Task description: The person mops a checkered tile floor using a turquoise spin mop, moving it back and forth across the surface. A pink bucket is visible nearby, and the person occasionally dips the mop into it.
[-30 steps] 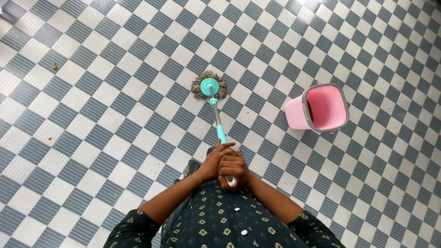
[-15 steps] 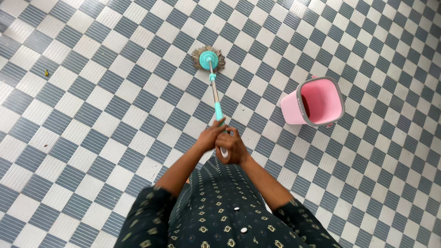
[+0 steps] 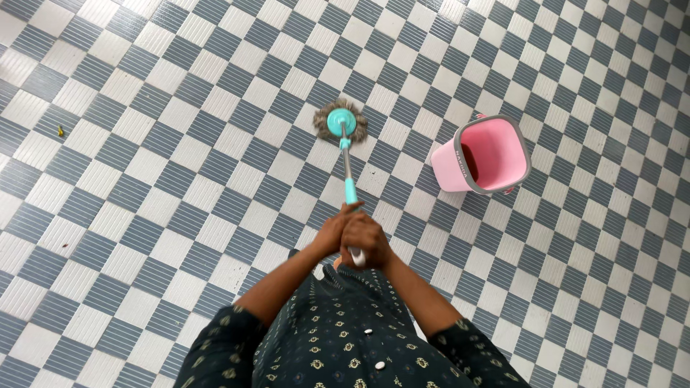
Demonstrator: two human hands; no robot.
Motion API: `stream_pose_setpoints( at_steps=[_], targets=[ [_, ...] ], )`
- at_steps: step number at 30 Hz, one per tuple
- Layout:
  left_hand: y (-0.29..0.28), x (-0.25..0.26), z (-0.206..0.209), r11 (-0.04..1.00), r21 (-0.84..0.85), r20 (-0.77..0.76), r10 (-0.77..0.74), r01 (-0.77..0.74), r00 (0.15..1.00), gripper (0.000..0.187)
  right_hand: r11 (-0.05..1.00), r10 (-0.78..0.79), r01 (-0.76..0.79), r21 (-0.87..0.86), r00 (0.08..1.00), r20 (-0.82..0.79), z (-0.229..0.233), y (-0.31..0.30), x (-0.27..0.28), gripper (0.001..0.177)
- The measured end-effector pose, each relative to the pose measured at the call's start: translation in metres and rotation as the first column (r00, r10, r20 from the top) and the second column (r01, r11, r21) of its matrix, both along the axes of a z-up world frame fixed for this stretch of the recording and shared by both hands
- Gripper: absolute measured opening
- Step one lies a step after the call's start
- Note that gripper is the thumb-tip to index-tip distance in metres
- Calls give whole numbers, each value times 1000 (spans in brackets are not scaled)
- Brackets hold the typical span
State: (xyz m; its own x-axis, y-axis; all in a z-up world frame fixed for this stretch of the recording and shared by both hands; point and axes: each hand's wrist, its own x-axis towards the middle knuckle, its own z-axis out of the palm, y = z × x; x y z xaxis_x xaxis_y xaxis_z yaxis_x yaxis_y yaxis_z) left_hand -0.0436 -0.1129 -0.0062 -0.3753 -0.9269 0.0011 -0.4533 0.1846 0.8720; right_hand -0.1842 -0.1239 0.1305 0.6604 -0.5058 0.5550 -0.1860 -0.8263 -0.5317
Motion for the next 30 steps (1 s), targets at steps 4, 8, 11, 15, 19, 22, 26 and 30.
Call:
stream_pose_setpoints(
  at_steps=[4, 8, 11, 15, 19, 22, 26, 30],
  targets=[
    [-62, 6, -31, 996, -93, 193, 10, 8, 981, 41, 989, -146, 148, 2, 982, -123, -31, -31, 2, 7],
    [-64, -2, -20, 999, -37, 211, -27, 35, 977, 41, 982, -182, 188, 27, 974, -133, -32, -27, -6, 5],
    [-35, -7, 12, 996, -85, 200, -17, 35, 980, 38, 983, -157, 169, 66, 975, -158, -9, -7, -11, 6],
    [12, -12, 61, 996, 61, 159, -81, 72, 984, 46, 984, -101, 119, 130, 986, -136, 35, 31, -20, 5],
    [28, -19, 79, 992, -10, 119, -126, 128, 985, 47, 994, -80, 79, 77, 997, 7, 45, 39, -27, 6],
    [14, -31, 61, 987, 1, 164, -160, 162, 973, 43, 993, -116, 114, 41, 992, 59, 25, 24, -30, 10],
    [-54, -38, 11, 987, -115, 161, -92, 111, 983, 46, 980, -198, 198, 1, 980, -39, -6, -27, -34, 8],
    [-105, -22, -16, 997, -15, 184, -67, 71, 981, 46, 960, -277, 280, -5, 949, -147, -23, -55, -24, 8]
  ],
)
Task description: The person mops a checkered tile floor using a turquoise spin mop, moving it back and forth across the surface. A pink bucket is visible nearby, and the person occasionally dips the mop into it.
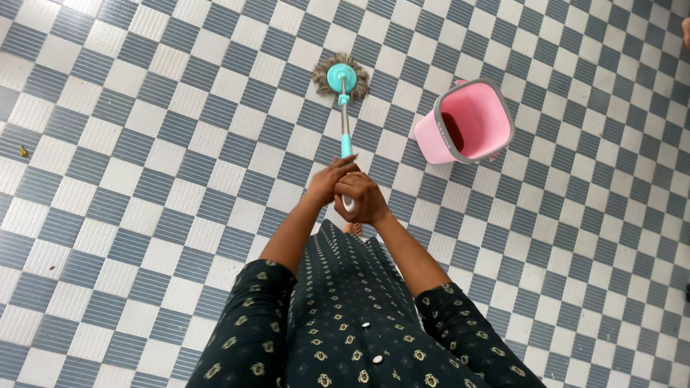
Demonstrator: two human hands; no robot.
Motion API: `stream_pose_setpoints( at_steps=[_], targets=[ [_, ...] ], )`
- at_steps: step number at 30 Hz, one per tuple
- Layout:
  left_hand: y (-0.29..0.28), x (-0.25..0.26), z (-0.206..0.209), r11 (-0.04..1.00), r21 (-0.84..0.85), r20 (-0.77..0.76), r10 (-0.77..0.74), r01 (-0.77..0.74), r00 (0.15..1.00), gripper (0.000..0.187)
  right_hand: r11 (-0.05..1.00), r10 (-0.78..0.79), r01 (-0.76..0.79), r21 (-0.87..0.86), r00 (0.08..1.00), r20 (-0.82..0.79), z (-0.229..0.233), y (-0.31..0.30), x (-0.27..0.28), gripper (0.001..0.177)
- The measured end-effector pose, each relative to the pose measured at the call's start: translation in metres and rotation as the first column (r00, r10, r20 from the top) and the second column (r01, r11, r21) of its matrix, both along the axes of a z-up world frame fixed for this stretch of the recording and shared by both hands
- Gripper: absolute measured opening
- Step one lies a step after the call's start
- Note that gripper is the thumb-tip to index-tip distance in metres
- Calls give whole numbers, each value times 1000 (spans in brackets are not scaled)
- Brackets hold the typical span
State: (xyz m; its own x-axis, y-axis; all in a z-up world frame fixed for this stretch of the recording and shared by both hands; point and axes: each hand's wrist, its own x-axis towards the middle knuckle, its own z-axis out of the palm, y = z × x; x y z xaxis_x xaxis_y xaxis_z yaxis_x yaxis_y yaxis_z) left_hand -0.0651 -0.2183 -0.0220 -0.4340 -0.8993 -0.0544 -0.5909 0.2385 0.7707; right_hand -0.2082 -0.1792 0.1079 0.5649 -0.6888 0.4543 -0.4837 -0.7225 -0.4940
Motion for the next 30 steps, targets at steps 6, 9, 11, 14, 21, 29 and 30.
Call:
stream_pose_setpoints(
  at_steps=[6, 9, 11, 14, 21, 29, 30],
  targets=[
    [42, -9, 32, 1000, -18, -54, 9, -10, 999, 43, 994, 36, -30, 102, 998, -56, 29, 29, -6, 4],
    [73, -14, 74, 993, 91, 90, -90, 81, 992, 48, 988, 69, -68, 141, 998, -1, 65, 57, -13, 5],
    [97, -14, 100, 998, -14, -74, -59, 58, 996, 43, 985, 94, -99, 141, 995, 38, 85, 68, -16, 7],
    [93, -20, 117, 988, -75, -66, -137, 132, 988, 40, 993, 87, -99, 67, 984, 153, 91, 69, -23, 10],
    [19, -63, 49, 991, -87, 63, -95, 101, 993, 43, 1000, 8, -4, -28, 989, 151, 30, 3, -50, 10],
    [-39, -84, 40, 988, -146, 340, 3, 49, 940, 37, 943, 100, -122, 310, 991, 88, -1, -46, -79, 12],
    [-34, -89, 51, 986, -153, 355, -6, 65, 935, 39, 944, 112, -140, 298, 988, 108, 4, -41, -85, 12]
  ],
)
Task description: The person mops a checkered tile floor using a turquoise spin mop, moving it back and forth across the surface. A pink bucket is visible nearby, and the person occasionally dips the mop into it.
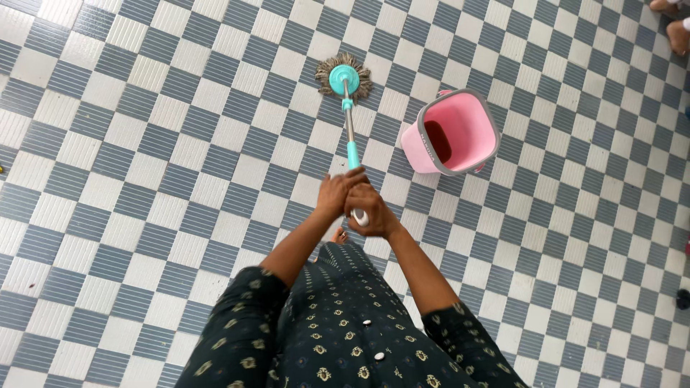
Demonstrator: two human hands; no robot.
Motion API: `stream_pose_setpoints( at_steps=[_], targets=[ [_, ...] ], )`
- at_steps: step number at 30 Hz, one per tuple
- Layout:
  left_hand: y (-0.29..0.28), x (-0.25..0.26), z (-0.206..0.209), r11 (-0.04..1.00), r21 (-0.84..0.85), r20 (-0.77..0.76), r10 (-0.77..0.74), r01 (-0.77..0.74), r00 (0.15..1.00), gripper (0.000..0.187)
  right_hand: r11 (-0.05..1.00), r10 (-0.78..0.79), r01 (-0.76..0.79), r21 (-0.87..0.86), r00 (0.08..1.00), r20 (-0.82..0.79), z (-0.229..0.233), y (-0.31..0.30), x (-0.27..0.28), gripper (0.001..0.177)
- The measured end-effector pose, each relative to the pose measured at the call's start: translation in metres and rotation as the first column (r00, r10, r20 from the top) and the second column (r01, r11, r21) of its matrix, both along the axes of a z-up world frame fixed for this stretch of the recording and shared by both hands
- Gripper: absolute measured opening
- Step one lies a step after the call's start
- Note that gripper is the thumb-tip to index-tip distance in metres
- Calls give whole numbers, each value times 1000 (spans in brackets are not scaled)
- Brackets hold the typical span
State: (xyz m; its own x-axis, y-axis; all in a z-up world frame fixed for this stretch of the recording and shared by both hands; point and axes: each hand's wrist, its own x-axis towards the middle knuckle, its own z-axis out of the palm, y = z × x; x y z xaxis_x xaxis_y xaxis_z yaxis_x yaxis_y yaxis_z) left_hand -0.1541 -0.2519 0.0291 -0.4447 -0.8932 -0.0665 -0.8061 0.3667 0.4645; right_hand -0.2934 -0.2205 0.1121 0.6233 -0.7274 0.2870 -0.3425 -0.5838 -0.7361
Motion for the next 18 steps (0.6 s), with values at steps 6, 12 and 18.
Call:
stream_pose_setpoints(
  at_steps=[6, 12, 18],
  targets=[
    [68, -22, 60, 965, 263, -53, 25, -10, 998, 51, 993, 117, -109, -56, 978, 174, 61, 34, -28, 11],
    [62, -27, 41, 993, 108, -151, 67, -51, 986, 49, 979, 124, -78, -190, 962, 244, 44, 22, -30, 13],
    [-31, -24, -13, 983, 15, -171, 184, -184, 968, 51, 986, 70, -62, -153, 997, 44, -13, -58, -30, 11]
  ],
)
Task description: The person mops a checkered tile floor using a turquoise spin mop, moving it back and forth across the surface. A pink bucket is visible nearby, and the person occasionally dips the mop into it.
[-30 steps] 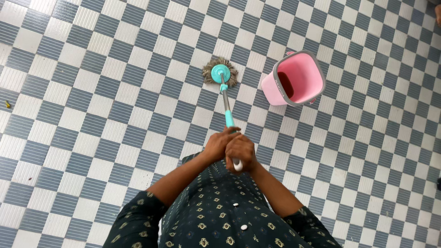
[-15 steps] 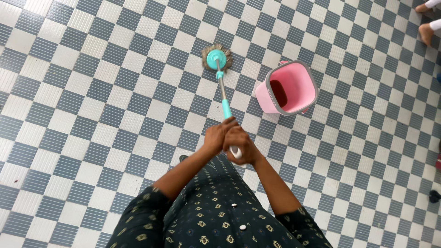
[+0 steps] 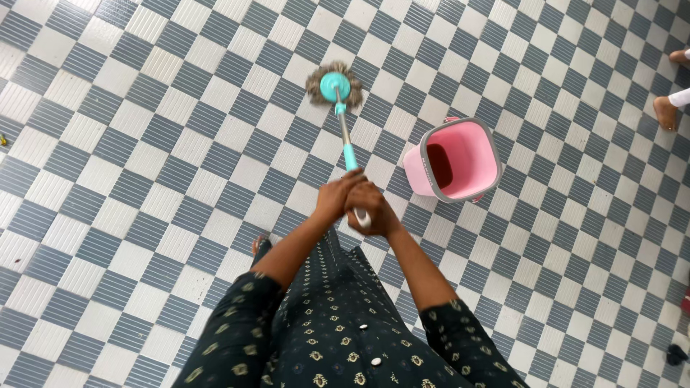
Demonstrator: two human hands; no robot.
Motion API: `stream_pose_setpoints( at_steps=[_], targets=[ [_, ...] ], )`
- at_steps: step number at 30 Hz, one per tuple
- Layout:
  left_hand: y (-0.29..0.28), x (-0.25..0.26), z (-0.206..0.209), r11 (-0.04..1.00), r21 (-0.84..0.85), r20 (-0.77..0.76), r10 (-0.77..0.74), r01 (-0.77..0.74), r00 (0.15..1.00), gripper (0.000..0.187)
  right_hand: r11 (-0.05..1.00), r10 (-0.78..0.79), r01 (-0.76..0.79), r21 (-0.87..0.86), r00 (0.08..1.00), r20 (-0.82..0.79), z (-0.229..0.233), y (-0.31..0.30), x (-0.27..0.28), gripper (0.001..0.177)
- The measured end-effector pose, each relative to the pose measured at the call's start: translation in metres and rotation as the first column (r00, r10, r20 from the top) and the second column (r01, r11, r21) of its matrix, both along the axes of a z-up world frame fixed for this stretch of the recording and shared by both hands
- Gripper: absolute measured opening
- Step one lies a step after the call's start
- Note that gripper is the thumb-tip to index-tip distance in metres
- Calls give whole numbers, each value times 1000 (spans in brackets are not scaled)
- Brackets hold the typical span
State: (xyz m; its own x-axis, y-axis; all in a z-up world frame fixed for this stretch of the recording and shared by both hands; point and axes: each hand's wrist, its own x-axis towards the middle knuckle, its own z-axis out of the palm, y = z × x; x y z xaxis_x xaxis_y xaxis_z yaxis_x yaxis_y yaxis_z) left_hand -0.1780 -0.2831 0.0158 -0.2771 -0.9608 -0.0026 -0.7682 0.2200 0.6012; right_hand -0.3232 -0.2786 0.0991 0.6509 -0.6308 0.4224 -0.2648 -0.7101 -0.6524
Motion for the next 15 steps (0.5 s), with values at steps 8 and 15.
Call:
stream_pose_setpoints(
  at_steps=[8, 15],
  targets=[
    [-20, 5, 8, 983, 173, 197, -90, 56, 976, 32, 994, 7, 0, 106, 998, -67, 11, -1, 6, 10],
    [65, 21, 69, 993, 3, 63, -116, 116, 991, 53, 986, 143, -147, 75, 988, 60, 89, 37, 16, 8]
  ],
)
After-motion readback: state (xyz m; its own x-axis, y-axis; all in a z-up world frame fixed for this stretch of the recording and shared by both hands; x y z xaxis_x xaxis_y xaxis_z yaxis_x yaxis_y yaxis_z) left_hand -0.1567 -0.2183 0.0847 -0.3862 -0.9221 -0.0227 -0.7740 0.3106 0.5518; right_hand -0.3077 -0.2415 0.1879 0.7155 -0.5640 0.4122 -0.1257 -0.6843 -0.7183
